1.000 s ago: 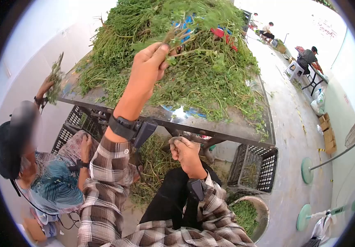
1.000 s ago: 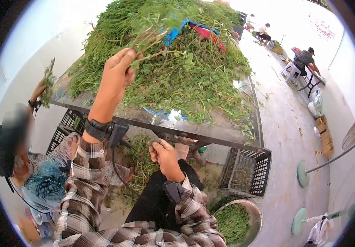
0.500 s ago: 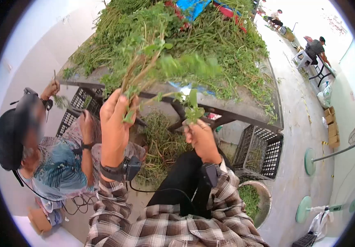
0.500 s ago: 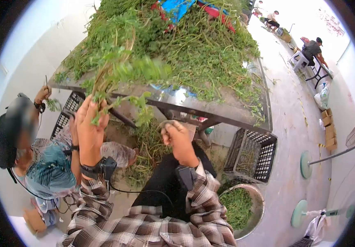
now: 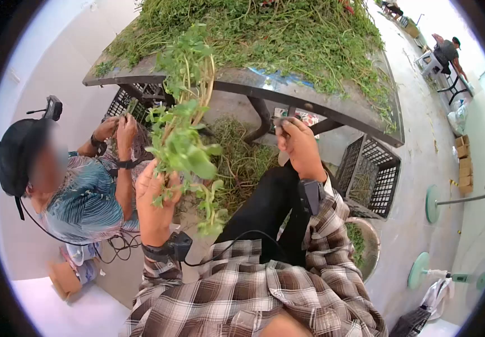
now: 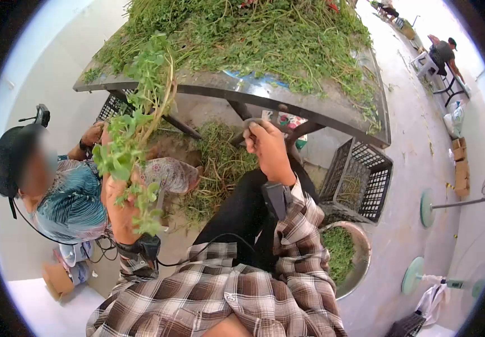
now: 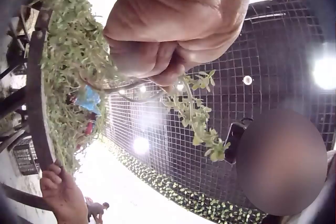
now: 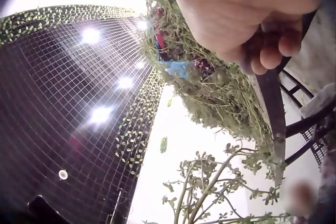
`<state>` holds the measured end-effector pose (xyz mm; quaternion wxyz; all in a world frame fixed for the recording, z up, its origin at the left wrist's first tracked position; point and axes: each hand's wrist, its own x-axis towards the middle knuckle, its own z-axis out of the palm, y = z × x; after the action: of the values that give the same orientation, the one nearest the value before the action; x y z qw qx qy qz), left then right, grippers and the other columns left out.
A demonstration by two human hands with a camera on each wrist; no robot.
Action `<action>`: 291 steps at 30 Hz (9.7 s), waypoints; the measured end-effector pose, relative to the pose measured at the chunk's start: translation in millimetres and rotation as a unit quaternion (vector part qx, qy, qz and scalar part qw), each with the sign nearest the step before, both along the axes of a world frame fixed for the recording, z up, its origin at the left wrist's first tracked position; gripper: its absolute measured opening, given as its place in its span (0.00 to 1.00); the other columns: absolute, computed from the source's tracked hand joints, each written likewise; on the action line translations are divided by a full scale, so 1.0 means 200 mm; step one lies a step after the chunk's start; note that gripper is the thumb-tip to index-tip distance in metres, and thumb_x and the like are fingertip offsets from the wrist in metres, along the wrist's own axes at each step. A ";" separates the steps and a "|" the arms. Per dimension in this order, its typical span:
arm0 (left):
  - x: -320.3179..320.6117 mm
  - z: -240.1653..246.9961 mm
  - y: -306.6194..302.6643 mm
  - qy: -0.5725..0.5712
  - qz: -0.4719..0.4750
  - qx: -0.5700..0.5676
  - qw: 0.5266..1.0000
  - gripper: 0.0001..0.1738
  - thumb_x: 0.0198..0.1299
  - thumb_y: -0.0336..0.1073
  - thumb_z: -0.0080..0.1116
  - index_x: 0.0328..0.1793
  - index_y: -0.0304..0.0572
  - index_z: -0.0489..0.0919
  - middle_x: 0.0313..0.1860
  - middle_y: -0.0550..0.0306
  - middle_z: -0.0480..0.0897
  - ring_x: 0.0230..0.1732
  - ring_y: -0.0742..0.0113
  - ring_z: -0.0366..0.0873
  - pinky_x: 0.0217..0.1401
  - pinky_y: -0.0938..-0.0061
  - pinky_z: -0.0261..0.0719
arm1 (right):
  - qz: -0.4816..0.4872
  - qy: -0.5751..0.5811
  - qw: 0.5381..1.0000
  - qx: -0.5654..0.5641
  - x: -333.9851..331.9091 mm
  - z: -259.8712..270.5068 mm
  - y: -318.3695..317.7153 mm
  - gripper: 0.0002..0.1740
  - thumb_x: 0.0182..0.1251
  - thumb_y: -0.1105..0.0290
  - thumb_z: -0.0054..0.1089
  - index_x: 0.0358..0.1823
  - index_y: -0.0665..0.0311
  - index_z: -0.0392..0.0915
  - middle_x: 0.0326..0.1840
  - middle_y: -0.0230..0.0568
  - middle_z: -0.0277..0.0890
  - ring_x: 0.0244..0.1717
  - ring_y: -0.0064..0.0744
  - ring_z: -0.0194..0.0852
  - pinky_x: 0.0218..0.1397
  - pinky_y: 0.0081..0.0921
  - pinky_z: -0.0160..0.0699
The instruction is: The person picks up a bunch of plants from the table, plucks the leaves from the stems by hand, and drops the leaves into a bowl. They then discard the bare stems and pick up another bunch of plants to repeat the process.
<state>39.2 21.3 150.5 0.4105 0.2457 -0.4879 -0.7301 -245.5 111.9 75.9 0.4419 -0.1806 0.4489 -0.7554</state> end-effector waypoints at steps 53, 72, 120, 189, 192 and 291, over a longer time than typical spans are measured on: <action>-0.23 -0.53 -0.05 -0.329 -0.005 0.001 0.944 0.12 0.64 0.40 0.49 0.34 0.41 0.76 0.18 0.73 0.64 0.19 0.85 0.55 0.20 0.85 0.51 | 0.183 0.091 0.977 0.064 0.36 -0.14 -0.20 0.07 0.59 0.74 0.48 0.37 0.68 0.72 0.18 0.33 0.69 0.13 0.16 0.62 0.15 0.17 0.61; -0.26 -0.54 -0.04 -0.339 -0.020 -0.033 0.940 0.12 0.64 0.38 0.49 0.30 0.39 0.72 0.18 0.71 0.64 0.21 0.83 0.57 0.22 0.83 0.54 | 0.093 0.425 0.901 -0.005 0.45 -0.21 -0.22 0.10 0.53 0.75 0.53 0.37 0.73 0.69 0.33 0.55 0.69 0.38 0.57 0.68 0.41 0.41 0.68; -0.23 -0.44 -0.05 -0.257 0.017 0.071 0.964 0.12 0.64 0.40 0.50 0.42 0.39 0.74 0.16 0.72 0.63 0.14 0.86 0.55 0.12 0.89 0.50 | 0.084 0.568 0.806 0.144 0.36 -0.25 -0.16 0.08 0.51 0.73 0.54 0.32 0.69 0.74 0.29 0.48 0.70 0.33 0.52 0.70 0.36 0.38 0.70; -0.19 -0.43 -0.02 -0.368 -0.054 -0.067 0.926 0.10 0.62 0.39 0.53 0.36 0.39 0.76 0.18 0.73 0.63 0.20 0.85 0.56 0.21 0.85 0.52 | 0.063 0.555 0.826 0.079 0.38 -0.25 -0.16 0.12 0.55 0.70 0.54 0.42 0.58 0.77 0.32 0.42 0.71 0.32 0.48 0.72 0.35 0.37 0.72; -0.21 -0.43 -0.01 -0.369 -0.042 -0.061 0.926 0.10 0.62 0.38 0.52 0.34 0.39 0.76 0.18 0.72 0.64 0.20 0.84 0.56 0.21 0.85 0.53 | 0.074 0.588 0.801 0.091 0.38 -0.24 -0.15 0.08 0.55 0.71 0.54 0.36 0.59 0.75 0.30 0.41 0.68 0.32 0.46 0.73 0.32 0.38 0.73; -0.03 -0.36 -0.02 -0.270 -0.014 0.130 0.954 0.10 0.61 0.36 0.54 0.43 0.38 0.71 0.19 0.72 0.64 0.14 0.86 0.56 0.12 0.88 0.51 | -0.152 0.376 0.909 0.099 0.19 -0.16 0.01 0.08 0.63 0.72 0.50 0.41 0.68 0.71 0.27 0.49 0.71 0.27 0.39 0.71 0.32 0.30 0.67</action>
<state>33.1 16.9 77.7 0.2174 0.4779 -0.4848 -0.6995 -206.6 114.7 43.1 0.1360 -0.3359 0.6763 -0.6414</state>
